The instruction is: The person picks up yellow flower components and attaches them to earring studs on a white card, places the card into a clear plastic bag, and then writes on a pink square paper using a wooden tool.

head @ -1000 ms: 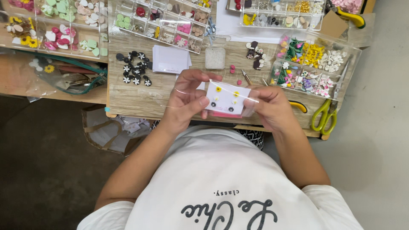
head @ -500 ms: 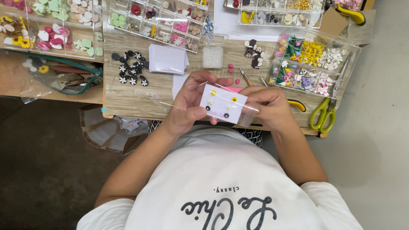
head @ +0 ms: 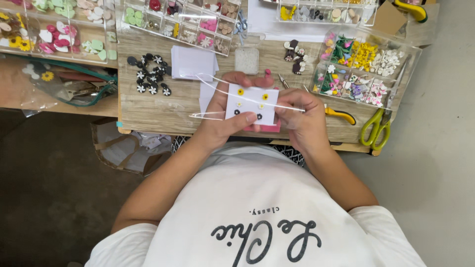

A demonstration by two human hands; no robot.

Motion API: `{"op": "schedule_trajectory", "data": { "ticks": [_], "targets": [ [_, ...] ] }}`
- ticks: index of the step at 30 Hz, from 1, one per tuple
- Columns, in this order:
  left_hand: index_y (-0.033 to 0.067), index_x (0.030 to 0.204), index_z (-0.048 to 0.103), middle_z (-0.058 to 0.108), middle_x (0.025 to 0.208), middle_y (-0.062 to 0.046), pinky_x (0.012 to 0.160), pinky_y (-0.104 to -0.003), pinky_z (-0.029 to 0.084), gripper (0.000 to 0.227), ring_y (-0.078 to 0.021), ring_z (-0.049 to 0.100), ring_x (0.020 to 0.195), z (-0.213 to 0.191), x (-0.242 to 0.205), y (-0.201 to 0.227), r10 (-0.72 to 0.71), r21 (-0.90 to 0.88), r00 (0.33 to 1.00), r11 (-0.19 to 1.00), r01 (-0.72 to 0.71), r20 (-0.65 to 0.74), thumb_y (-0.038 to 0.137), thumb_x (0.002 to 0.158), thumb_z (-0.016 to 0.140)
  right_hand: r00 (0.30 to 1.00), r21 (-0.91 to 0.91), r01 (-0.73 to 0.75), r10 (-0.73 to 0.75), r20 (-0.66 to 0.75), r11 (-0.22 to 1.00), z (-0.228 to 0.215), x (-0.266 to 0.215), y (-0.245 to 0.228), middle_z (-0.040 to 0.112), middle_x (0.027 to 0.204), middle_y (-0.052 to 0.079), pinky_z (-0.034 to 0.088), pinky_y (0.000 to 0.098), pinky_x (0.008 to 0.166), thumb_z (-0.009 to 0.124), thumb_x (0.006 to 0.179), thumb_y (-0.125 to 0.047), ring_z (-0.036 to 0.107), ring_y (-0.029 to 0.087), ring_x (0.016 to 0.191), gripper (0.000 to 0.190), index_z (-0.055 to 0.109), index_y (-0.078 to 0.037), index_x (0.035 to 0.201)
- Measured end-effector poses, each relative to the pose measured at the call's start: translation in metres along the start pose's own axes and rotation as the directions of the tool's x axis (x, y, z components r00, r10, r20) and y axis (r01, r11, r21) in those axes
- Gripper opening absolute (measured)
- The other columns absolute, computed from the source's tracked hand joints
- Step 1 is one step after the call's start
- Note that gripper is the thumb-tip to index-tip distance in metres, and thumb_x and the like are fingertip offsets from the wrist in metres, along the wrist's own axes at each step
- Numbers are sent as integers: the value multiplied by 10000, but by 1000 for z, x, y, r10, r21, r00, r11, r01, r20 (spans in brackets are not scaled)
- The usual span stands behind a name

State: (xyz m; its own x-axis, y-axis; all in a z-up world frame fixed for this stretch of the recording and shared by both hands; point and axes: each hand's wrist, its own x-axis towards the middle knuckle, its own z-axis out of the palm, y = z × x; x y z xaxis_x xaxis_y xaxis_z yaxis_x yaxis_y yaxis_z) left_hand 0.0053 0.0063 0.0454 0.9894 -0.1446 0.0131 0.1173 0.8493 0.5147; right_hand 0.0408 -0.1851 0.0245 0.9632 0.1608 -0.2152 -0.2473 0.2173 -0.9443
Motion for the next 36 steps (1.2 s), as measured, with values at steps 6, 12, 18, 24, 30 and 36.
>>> {"op": "schedule_trajectory", "data": {
  "ticks": [6,12,18,24,30,36],
  "targets": [
    [102,1249,399,536,1423,-234,742,-260,712,547,-261,754,993,-3,-3,3,-4,28,1000,1000,4,-21,-27,855,757,978,-82,190,-181,105,978,1,-6,-7,681,882,202,590,289,661,869,746,17,665,211,807,227,693,46,888],
    [111,1239,392,551,1402,-227,734,-247,709,545,-242,760,959,-6,-5,0,6,40,999,999,-4,-44,-56,854,740,976,-72,192,-183,120,979,-2,-9,-1,688,882,208,620,320,721,862,756,28,699,194,798,245,682,77,914],
    [117,1248,387,543,1421,-213,754,-231,700,555,-217,752,985,-2,-7,2,20,76,999,997,-16,-50,-52,860,746,948,-254,309,-277,155,917,9,-10,-18,706,946,221,596,329,751,868,804,-49,712,239,848,195,737,56,902],
    [103,1251,375,544,1411,-209,772,-233,700,571,-219,751,994,-2,-9,-9,23,63,999,998,-21,-31,-59,857,756,985,95,56,-71,156,994,21,-20,-22,656,817,167,601,270,449,702,917,-43,676,186,492,212,551,24,1050],
    [99,1258,369,531,1418,-241,750,-273,711,567,-281,753,988,-3,-21,2,26,25,999,999,-25,-40,-44,860,746,986,81,91,-101,130,993,22,-19,-9,665,729,188,590,268,407,731,856,71,660,177,449,160,609,103,955],
    [105,1265,381,522,1427,-254,719,-268,711,572,-273,750,994,-9,-29,7,85,33,996,996,-84,-38,-13,860,768,955,13,195,-193,224,981,31,-21,-12,675,810,236,592,286,404,759,830,98,657,179,461,127,698,138,934]
  ]
}}
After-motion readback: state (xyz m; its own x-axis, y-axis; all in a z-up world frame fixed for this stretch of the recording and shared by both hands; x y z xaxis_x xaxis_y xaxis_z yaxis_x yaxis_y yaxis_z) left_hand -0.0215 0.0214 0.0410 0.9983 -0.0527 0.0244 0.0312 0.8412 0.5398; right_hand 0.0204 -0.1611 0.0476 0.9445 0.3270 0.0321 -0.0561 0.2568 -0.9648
